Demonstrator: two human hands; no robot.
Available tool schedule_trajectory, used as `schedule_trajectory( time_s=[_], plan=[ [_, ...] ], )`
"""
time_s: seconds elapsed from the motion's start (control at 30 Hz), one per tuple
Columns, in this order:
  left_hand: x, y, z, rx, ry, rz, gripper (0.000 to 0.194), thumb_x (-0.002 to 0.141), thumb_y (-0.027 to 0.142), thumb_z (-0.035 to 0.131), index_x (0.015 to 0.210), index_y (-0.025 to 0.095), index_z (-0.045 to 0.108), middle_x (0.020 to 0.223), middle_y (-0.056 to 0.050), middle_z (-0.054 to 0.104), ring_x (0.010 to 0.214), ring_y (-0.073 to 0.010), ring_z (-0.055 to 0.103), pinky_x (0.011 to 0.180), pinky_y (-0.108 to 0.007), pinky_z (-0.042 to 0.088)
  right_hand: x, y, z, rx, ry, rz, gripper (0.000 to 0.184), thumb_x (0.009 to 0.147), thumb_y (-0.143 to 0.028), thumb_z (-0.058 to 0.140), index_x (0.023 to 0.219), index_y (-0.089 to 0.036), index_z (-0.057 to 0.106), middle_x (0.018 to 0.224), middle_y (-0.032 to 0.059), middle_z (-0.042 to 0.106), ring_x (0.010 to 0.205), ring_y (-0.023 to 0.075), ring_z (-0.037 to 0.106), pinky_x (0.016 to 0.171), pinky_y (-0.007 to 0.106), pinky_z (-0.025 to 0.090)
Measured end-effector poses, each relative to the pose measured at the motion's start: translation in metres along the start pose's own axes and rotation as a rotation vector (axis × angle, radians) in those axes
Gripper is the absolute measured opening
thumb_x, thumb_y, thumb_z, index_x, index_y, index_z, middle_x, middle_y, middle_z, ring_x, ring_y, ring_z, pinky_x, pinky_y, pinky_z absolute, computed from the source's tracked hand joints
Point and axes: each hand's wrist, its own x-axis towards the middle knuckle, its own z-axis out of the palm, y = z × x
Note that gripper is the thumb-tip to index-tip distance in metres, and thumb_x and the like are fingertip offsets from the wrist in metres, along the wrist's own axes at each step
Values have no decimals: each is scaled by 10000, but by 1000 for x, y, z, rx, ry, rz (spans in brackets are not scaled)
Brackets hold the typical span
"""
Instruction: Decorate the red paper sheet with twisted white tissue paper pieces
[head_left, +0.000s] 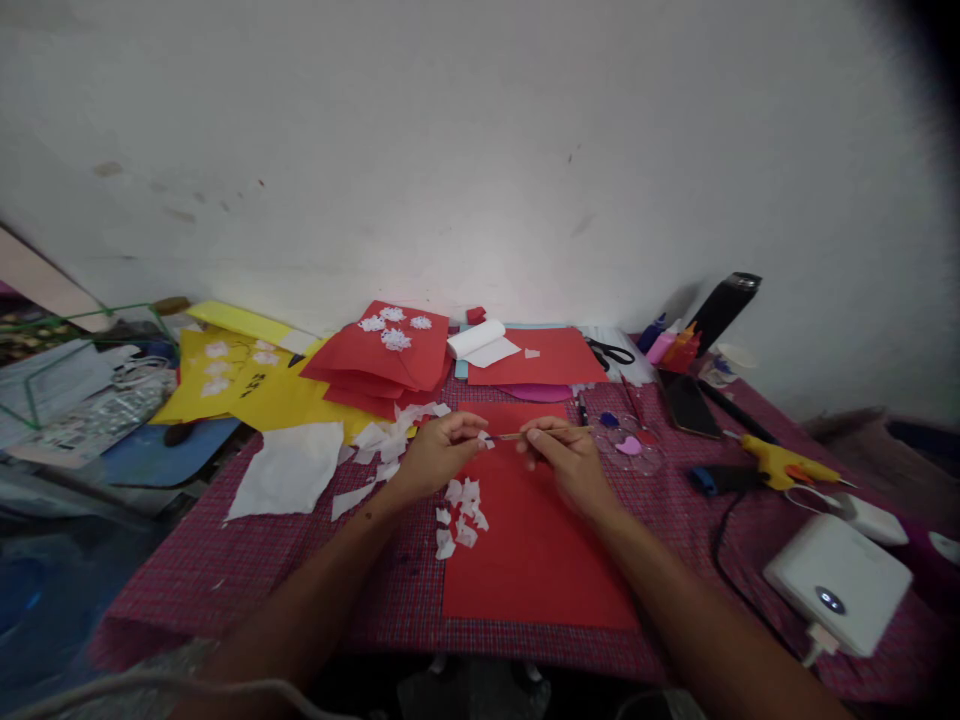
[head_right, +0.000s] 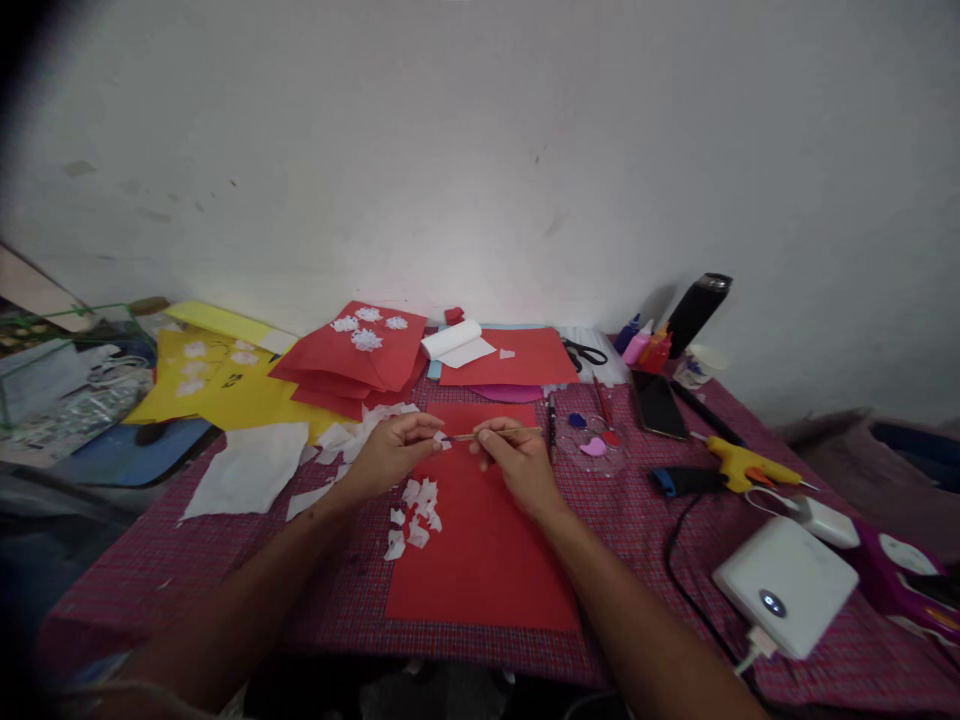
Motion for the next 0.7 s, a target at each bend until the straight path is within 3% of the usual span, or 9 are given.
schedule_trajectory(
  time_s=[0.17, 0.47, 0.7],
  plan=[
    [-4, 8, 0, 113, -40, 44, 263, 780, 266, 661, 1026, 173, 657, 914, -58, 726, 785, -166, 657, 649, -232, 466, 0, 3, 0, -16, -24, -13, 163, 850, -341, 636, 835, -183, 674, 726, 19, 665, 547, 127, 562, 538, 259, 446],
    [-5, 2, 4, 75, -75, 27, 290, 809, 290, 639, 1080, 190, 623, 868, -37, 716, 679, -135, 614, 578, -213, 419, 1, 6, 1, 82, 8, 20, 168, 846, -341, 643, 897, -181, 633, 672, 2, 660, 499, 117, 554, 497, 241, 437],
    [-10, 11, 3, 290, -95, 147, 311, 856, 253, 561, 1160, 205, 608, 851, -10, 708, 656, -118, 560, 592, -210, 398, 1, 10, 2, 86, -14, 38, 219, 844, -390, 665, 872, -175, 635, 743, 23, 706, 486, 122, 600, 503, 256, 486]
  ],
)
